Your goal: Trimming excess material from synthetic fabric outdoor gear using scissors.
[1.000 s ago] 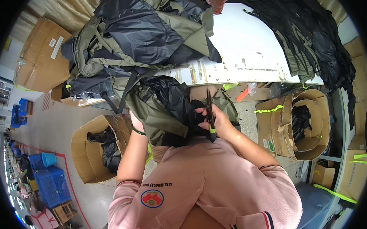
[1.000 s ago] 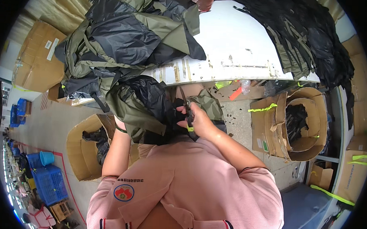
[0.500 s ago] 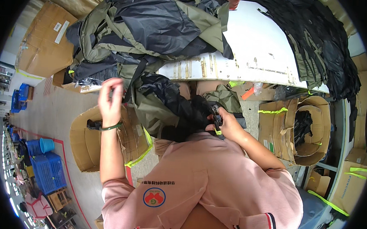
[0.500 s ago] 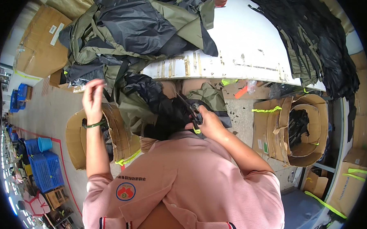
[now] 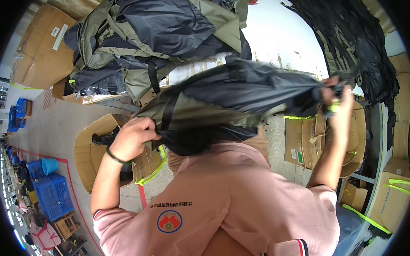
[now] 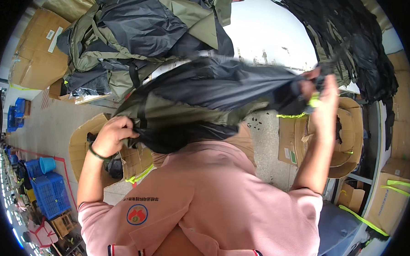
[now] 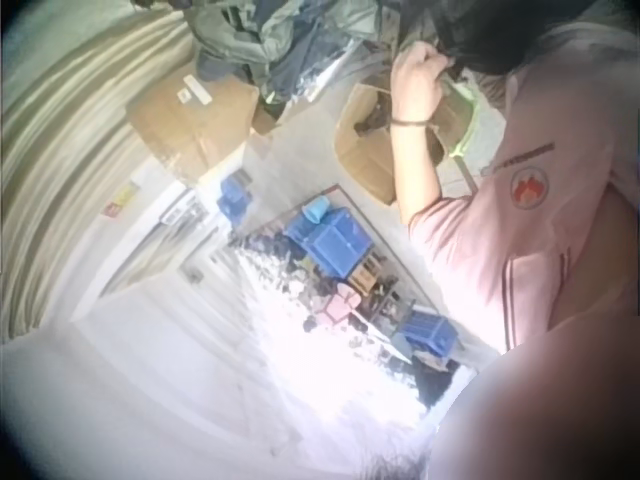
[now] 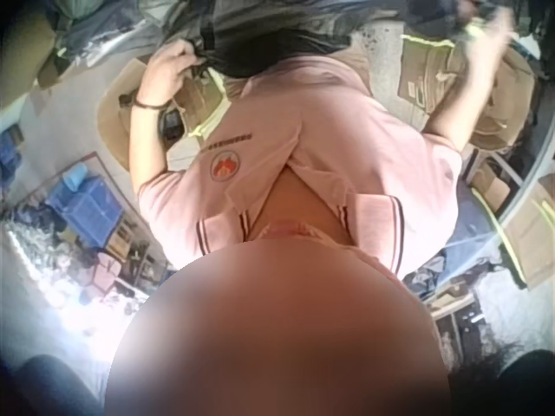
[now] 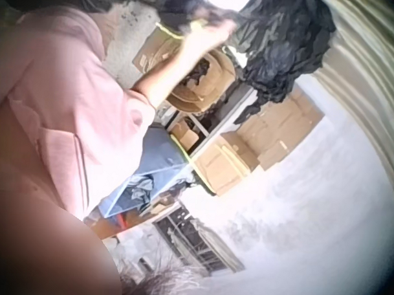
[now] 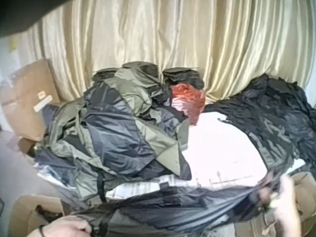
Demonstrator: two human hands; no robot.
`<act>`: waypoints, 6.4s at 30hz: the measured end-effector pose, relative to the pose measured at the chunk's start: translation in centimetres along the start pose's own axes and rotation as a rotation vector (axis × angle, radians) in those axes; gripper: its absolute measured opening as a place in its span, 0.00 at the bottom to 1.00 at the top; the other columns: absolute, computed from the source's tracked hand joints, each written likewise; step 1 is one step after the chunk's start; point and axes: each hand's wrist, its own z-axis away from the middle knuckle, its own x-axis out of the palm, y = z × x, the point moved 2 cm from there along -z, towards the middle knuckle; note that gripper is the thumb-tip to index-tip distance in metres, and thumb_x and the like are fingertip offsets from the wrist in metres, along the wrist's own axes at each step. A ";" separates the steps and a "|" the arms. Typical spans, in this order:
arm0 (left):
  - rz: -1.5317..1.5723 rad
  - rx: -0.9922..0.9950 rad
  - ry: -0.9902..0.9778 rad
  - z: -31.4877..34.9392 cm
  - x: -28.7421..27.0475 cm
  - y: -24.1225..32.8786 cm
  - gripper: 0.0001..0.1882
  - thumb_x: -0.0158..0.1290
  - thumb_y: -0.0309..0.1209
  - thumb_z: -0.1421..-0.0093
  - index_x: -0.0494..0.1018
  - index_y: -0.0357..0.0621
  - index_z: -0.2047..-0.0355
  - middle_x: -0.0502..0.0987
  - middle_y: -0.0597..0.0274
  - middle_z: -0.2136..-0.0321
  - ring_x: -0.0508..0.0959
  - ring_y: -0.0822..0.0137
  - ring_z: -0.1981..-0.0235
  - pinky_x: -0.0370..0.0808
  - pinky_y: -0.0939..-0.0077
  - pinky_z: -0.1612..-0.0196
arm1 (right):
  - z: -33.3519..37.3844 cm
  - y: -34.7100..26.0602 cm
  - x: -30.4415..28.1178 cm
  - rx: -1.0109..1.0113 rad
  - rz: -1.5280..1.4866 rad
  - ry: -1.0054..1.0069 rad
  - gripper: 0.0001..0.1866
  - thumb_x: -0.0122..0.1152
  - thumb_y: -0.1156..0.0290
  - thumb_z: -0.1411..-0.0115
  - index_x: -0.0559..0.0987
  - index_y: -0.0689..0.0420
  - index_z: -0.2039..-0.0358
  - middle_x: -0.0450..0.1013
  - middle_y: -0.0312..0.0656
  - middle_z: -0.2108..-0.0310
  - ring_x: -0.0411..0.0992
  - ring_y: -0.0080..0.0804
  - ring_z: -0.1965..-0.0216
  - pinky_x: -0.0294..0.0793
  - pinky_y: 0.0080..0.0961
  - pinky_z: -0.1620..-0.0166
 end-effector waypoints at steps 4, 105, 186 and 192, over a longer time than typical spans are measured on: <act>-0.123 0.024 -0.024 0.2 -0.8 2.4 0.16 0.55 0.18 0.66 0.79 0.46 0.73 0.71 0.63 0.72 0.74 0.56 0.67 0.68 0.66 0.65 | -2.9 -6.4 -5.3 -0.319 -0.006 -0.016 0.11 0.54 0.83 0.48 0.69 0.60 0.64 0.70 0.39 0.64 0.71 0.30 0.59 0.69 0.25 0.53; 1.031 -0.245 0.341 -6.4 8.0 -3.6 0.18 0.64 0.23 0.51 0.63 0.45 0.70 0.58 0.79 0.80 0.56 0.86 0.80 0.53 0.86 0.79 | 2.9 -1.6 19.8 -0.503 0.818 -1.022 0.33 0.70 0.43 0.60 0.69 0.60 0.71 0.72 0.46 0.81 0.73 0.49 0.71 0.71 0.42 0.64; 0.114 -0.067 -0.012 -3.3 16.5 -2.0 0.12 0.56 0.25 0.51 0.76 0.49 0.65 0.72 0.62 0.67 0.72 0.57 0.63 0.67 0.63 0.61 | 14.0 12.9 11.8 0.060 0.520 -0.739 0.25 0.70 0.75 0.59 0.69 0.57 0.61 0.73 0.48 0.70 0.69 0.53 0.62 0.67 0.42 0.57; -0.029 -0.019 0.064 -0.1 17.1 -0.2 0.16 0.57 0.26 0.58 0.79 0.52 0.65 0.70 0.63 0.71 0.70 0.60 0.65 0.65 0.66 0.63 | 13.5 13.6 12.5 0.042 0.445 -0.654 0.18 0.68 0.78 0.58 0.68 0.59 0.69 0.71 0.46 0.73 0.71 0.47 0.68 0.69 0.37 0.61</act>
